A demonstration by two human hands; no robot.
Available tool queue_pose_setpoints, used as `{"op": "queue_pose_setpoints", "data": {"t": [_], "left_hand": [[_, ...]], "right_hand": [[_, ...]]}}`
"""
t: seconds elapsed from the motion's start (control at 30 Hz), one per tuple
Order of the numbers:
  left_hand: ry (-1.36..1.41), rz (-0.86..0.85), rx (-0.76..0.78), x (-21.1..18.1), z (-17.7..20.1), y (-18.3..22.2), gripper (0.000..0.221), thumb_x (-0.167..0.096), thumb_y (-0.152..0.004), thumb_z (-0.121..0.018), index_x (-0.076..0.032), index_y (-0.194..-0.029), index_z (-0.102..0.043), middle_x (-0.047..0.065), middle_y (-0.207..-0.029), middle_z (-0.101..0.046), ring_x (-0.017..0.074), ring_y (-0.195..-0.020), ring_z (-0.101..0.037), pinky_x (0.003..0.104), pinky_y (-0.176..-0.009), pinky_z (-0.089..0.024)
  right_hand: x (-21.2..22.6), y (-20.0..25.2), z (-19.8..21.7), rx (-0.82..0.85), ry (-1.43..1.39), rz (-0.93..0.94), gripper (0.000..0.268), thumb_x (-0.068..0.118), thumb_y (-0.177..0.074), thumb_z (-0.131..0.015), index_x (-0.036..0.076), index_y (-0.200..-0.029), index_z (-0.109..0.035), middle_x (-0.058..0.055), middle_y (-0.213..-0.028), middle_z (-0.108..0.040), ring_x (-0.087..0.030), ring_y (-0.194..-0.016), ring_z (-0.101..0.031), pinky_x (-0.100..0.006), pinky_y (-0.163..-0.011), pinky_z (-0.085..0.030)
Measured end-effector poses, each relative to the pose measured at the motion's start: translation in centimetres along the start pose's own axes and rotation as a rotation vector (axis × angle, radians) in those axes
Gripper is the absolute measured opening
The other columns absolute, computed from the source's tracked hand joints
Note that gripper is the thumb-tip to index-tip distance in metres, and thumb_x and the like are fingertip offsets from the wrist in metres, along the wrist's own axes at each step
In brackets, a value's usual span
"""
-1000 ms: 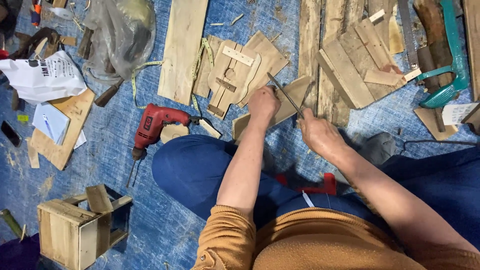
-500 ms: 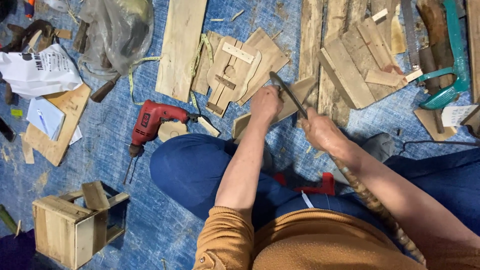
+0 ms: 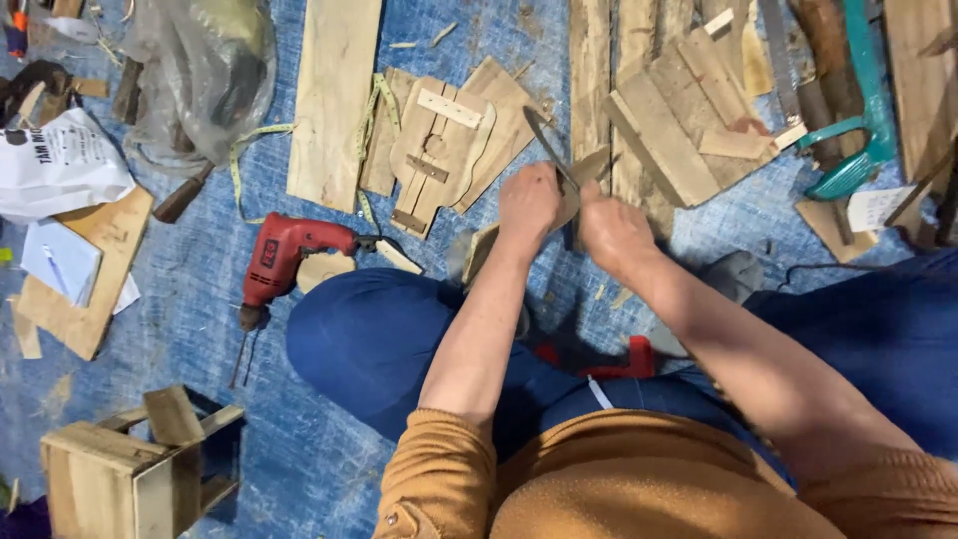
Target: A person is sitting on the floor using a curved hand tool to carve and shape small pieces of wood.
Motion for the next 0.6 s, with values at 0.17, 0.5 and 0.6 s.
{"op": "queue_pose_setpoints", "data": {"t": [0.17, 0.5, 0.6], "left_hand": [[0.097, 0.157, 0.052, 1.7, -1.6, -0.6, 0.028, -0.017, -0.097, -0.048, -0.005, -0.079, -0.065, 0.014, -0.074, -0.066, 0.0303, -0.077, -0.07, 0.032, -0.081, -0.055], [-0.071, 0.126, 0.172, 3.2, -3.8, -2.5, 0.024, -0.017, -0.082, -0.053, -0.006, -0.084, -0.075, 0.016, -0.079, -0.075, 0.0396, -0.086, -0.076, 0.051, -0.074, -0.061], [-0.02, 0.204, 0.205, 2.3, -1.5, -1.3, 0.021, -0.013, -0.083, -0.055, -0.005, -0.086, -0.074, 0.016, -0.076, -0.072, 0.036, -0.079, -0.075, 0.051, -0.076, -0.063]], "right_hand": [[1.3, 1.5, 1.0, -0.093, 0.081, 0.04, 0.041, 0.011, -0.103, -0.035, -0.005, -0.138, -0.049, -0.03, -0.097, -0.075, -0.05, -0.096, -0.073, -0.064, -0.086, -0.056], [0.9, -0.5, 0.2, -0.145, 0.131, 0.023, 0.025, 0.008, -0.101, -0.033, 0.003, -0.117, -0.05, -0.024, -0.092, -0.075, -0.045, -0.092, -0.075, -0.059, -0.083, -0.058], [1.9, 0.0, 1.2, -0.052, 0.058, -0.007, 0.026, 0.012, -0.101, -0.034, 0.005, -0.116, -0.053, -0.023, -0.1, -0.076, -0.045, -0.103, -0.073, -0.06, -0.089, -0.056]]}}
Point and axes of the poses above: each hand's wrist, its own y-axis away from the middle knuckle, its own z-axis out of the back of the hand, x = y × z, the point moved 3 cm from there along -y, towards the middle knuckle
